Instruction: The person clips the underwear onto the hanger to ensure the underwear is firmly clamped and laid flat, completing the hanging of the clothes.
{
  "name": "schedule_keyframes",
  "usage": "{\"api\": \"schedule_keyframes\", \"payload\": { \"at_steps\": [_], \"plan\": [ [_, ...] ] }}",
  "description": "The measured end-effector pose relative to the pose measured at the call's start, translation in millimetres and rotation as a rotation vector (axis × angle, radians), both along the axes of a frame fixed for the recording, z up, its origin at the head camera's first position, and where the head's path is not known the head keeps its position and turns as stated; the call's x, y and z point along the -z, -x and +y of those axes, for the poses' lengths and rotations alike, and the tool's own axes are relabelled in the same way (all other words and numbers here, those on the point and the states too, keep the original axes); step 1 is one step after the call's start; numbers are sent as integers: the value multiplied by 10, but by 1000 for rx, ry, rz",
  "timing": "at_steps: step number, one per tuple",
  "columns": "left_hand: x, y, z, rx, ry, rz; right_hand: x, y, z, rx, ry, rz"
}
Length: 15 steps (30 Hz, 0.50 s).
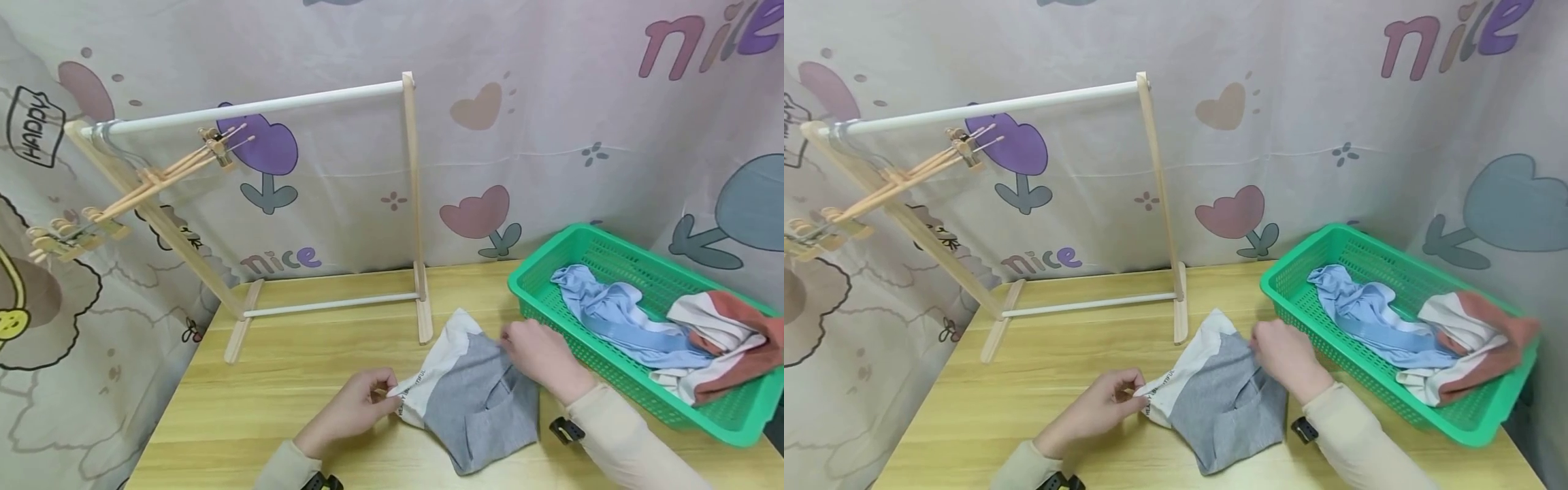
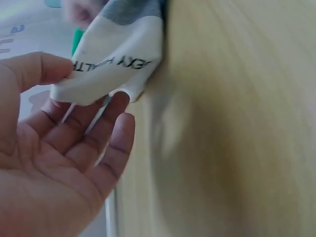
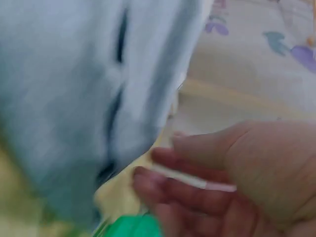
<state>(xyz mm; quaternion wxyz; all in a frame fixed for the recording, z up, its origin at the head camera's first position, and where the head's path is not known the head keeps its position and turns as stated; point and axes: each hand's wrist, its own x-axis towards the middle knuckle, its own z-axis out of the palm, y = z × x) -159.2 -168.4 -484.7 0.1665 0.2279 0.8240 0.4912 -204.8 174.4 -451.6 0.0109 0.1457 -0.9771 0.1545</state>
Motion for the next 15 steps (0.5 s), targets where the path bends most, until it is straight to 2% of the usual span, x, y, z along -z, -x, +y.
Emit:
{"api": "schedule_keyframes", "payload": {
  "at_steps": [4,9,12,15],
  "plan": [
    [67,-3,15,51,-48,-12,-10,195,-346,-155,-74,131],
    [125,-12,70,80,-93,-43,100,411,-627,-357,-198,95],
    [128,-20,101,70,-102,-47,170,469,-672,-400,-269,95],
    [112,-30,112,38,-88,35,197,491,-659,-421,-289,131]
  ]
}}
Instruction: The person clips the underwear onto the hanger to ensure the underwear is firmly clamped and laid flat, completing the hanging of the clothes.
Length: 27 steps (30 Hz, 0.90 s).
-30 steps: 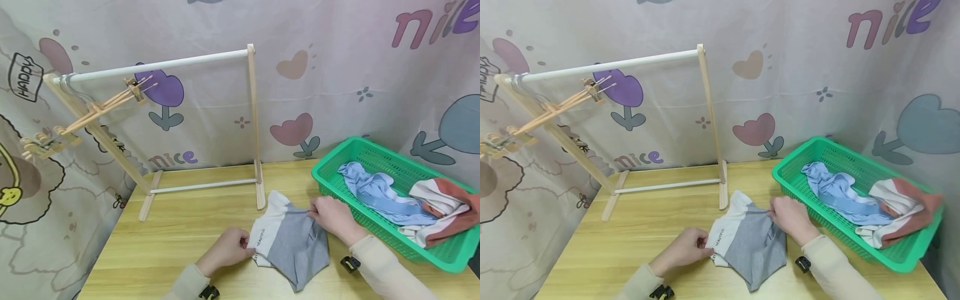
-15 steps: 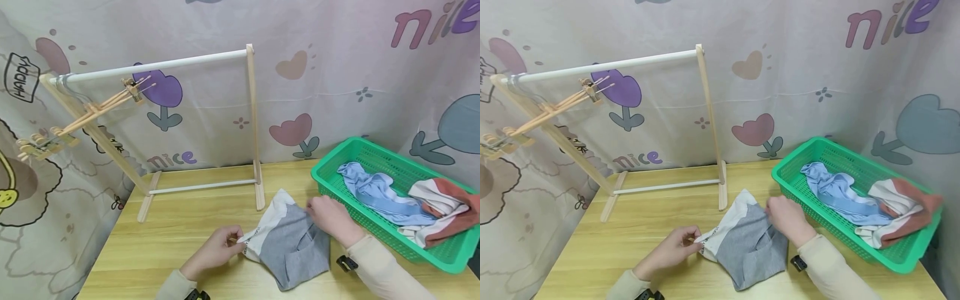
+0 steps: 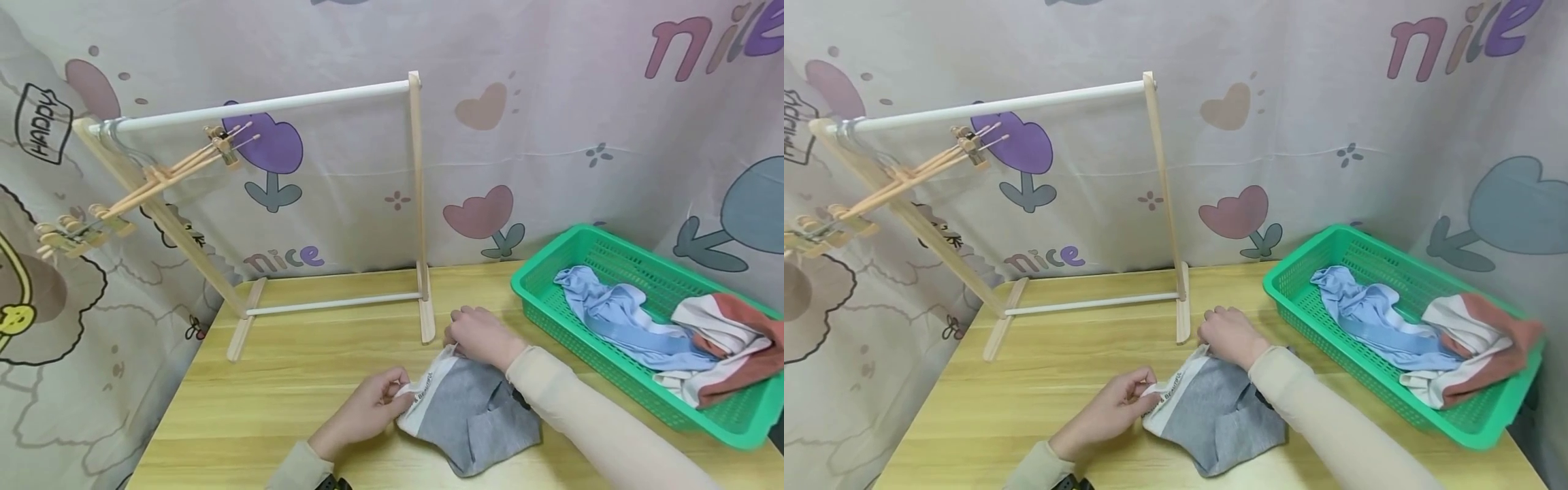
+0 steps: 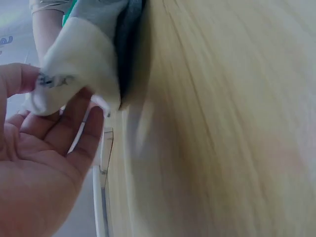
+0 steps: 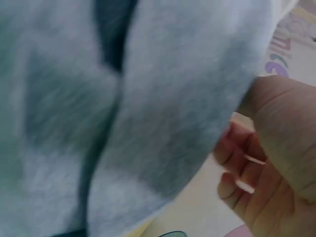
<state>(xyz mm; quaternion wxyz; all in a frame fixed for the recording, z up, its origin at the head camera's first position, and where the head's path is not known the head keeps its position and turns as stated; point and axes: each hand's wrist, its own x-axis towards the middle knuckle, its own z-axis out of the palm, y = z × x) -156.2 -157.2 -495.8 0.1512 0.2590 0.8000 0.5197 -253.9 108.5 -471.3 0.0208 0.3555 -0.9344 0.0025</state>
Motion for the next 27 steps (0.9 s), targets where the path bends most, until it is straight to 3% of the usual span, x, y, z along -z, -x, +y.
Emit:
{"api": "schedule_keyframes", "payload": {
  "at_steps": [3,6,11,16,19,22,27],
  "plan": [
    [-26,-14,9,-35,3,120,-22,7,91,-23,60,9],
    [-59,-32,20,-57,-27,196,-94,10,223,-30,131,26],
    [-137,-70,45,-47,-115,212,-305,-33,409,63,306,94],
    [-203,-67,43,-16,-159,154,-531,-77,526,181,580,108],
    [-219,-37,3,-40,-104,92,-635,-74,584,230,695,119],
    [-210,1,-54,-83,19,77,-710,-65,628,267,778,112],
    [-193,40,-142,-123,197,178,-750,-46,673,309,838,87]
  ]
}}
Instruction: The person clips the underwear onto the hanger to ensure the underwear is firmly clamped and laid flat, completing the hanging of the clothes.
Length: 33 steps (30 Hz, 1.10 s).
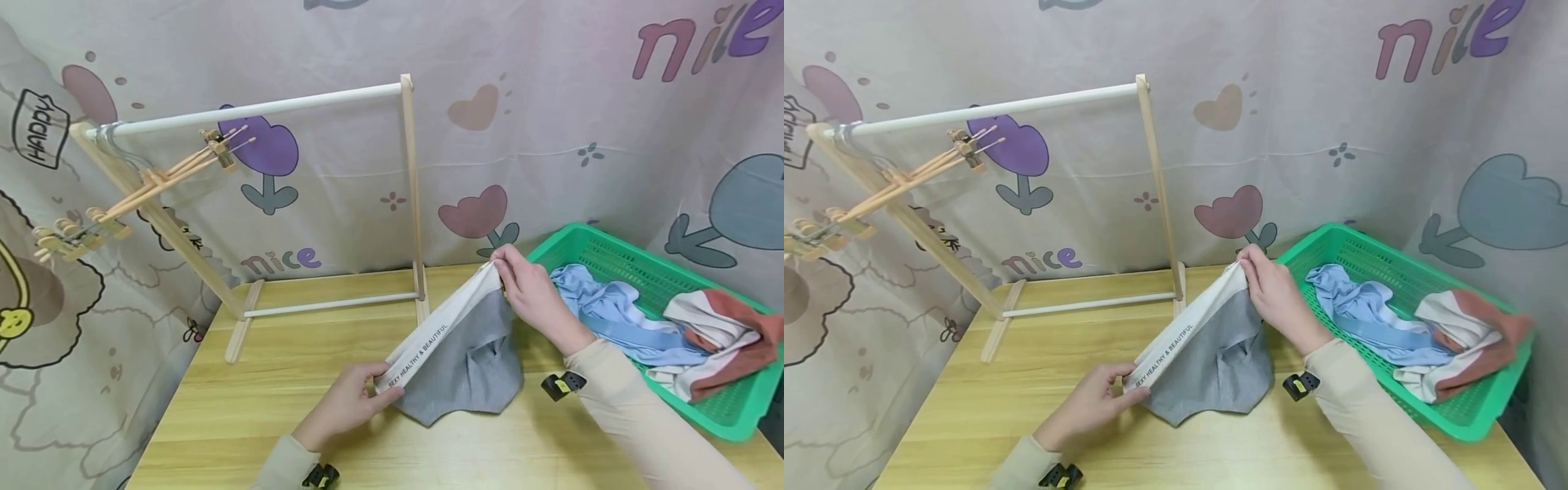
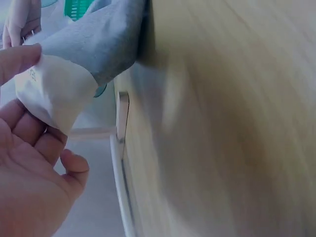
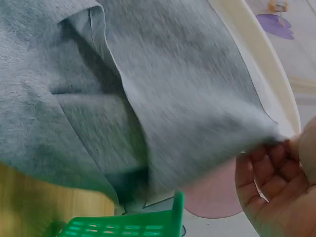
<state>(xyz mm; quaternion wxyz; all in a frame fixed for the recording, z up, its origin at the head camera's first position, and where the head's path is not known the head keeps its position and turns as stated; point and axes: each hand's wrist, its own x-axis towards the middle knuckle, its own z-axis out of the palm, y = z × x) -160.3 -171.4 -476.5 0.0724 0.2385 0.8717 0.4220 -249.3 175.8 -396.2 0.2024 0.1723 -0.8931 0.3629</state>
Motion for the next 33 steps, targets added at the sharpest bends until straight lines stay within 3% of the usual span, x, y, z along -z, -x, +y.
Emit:
{"api": "schedule_keyframes", "payload": {
  "at_steps": [6,9,11,14,17,21,24,27,30,33],
  "plan": [
    [-81,-10,-91,12,69,198,-45,24,38,-1,80,-4],
    [-153,-36,-133,14,74,209,-129,22,74,-15,70,22],
    [-203,-57,-144,48,51,215,-208,9,102,-32,46,51],
    [-284,-105,-105,155,-32,251,-343,-31,164,-54,-15,108],
    [-367,-177,12,308,-127,341,-495,-96,256,-63,-65,147],
    [-473,-286,219,481,-225,413,-730,-198,385,-77,-126,141],
    [-521,-356,331,572,-277,386,-881,-177,355,-124,-188,81],
    [-516,-399,371,591,-296,321,-892,4,187,-192,-251,-4],
    [-444,-422,327,511,-287,208,-714,243,-40,-219,-308,-98],
    [-292,-448,210,393,-269,47,-402,439,-255,-226,-377,-154]
  ]
}}
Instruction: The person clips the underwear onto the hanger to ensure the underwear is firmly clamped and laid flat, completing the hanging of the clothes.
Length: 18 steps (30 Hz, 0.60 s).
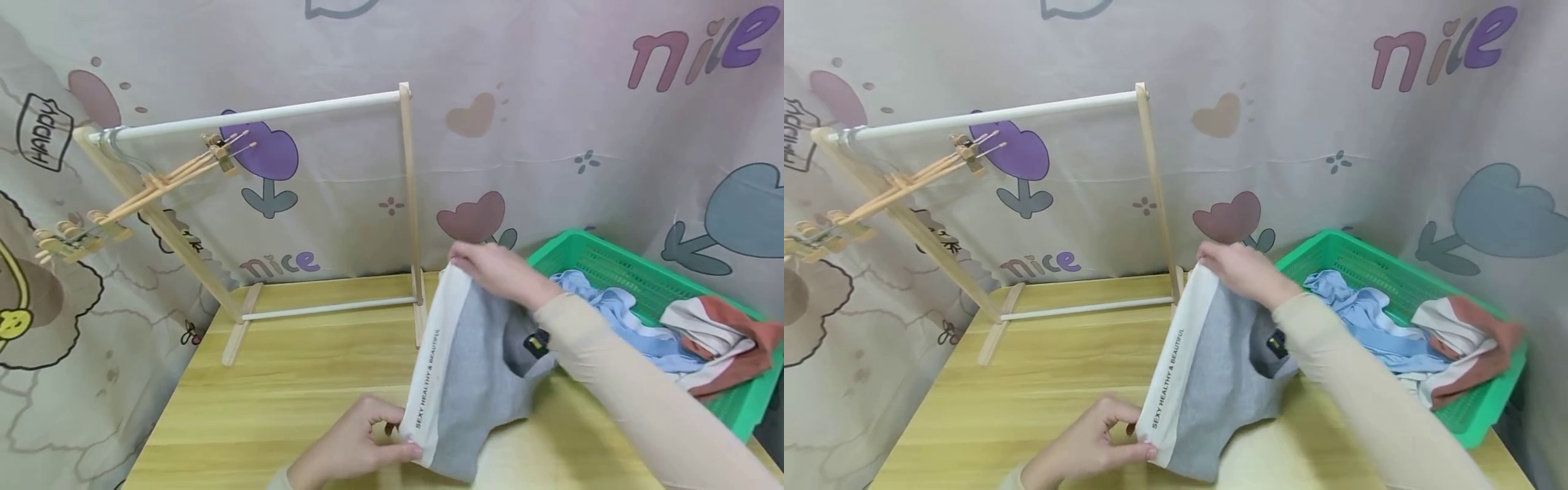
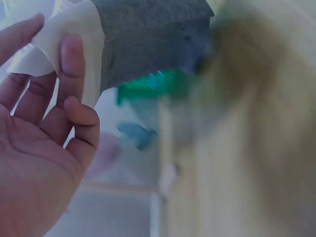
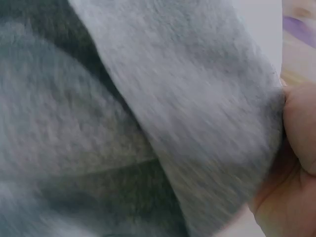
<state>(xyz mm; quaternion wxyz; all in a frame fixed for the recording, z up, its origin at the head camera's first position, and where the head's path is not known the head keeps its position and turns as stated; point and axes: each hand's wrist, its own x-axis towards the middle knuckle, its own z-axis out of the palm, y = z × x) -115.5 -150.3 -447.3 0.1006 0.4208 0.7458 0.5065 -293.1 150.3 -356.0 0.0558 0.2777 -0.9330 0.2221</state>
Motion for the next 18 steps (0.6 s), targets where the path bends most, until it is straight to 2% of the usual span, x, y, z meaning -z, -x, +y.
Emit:
{"api": "schedule_keyframes", "payload": {
  "at_steps": [4,7,11,14,16,18],
  "plan": [
    [238,-58,-175,-56,62,-295,409,147,-306,-30,-99,0],
    [349,-93,-255,-80,82,-431,602,171,-495,-74,-138,11],
    [419,-113,-315,-100,75,-469,745,90,-562,-140,-113,52],
    [438,-134,-362,-88,86,-500,770,-70,-481,-157,-92,45],
    [436,-152,-401,-74,114,-514,735,-243,-375,-165,-80,-26],
    [414,-156,-438,-63,156,-499,695,-460,-226,-177,-75,-117]
  ]
}}
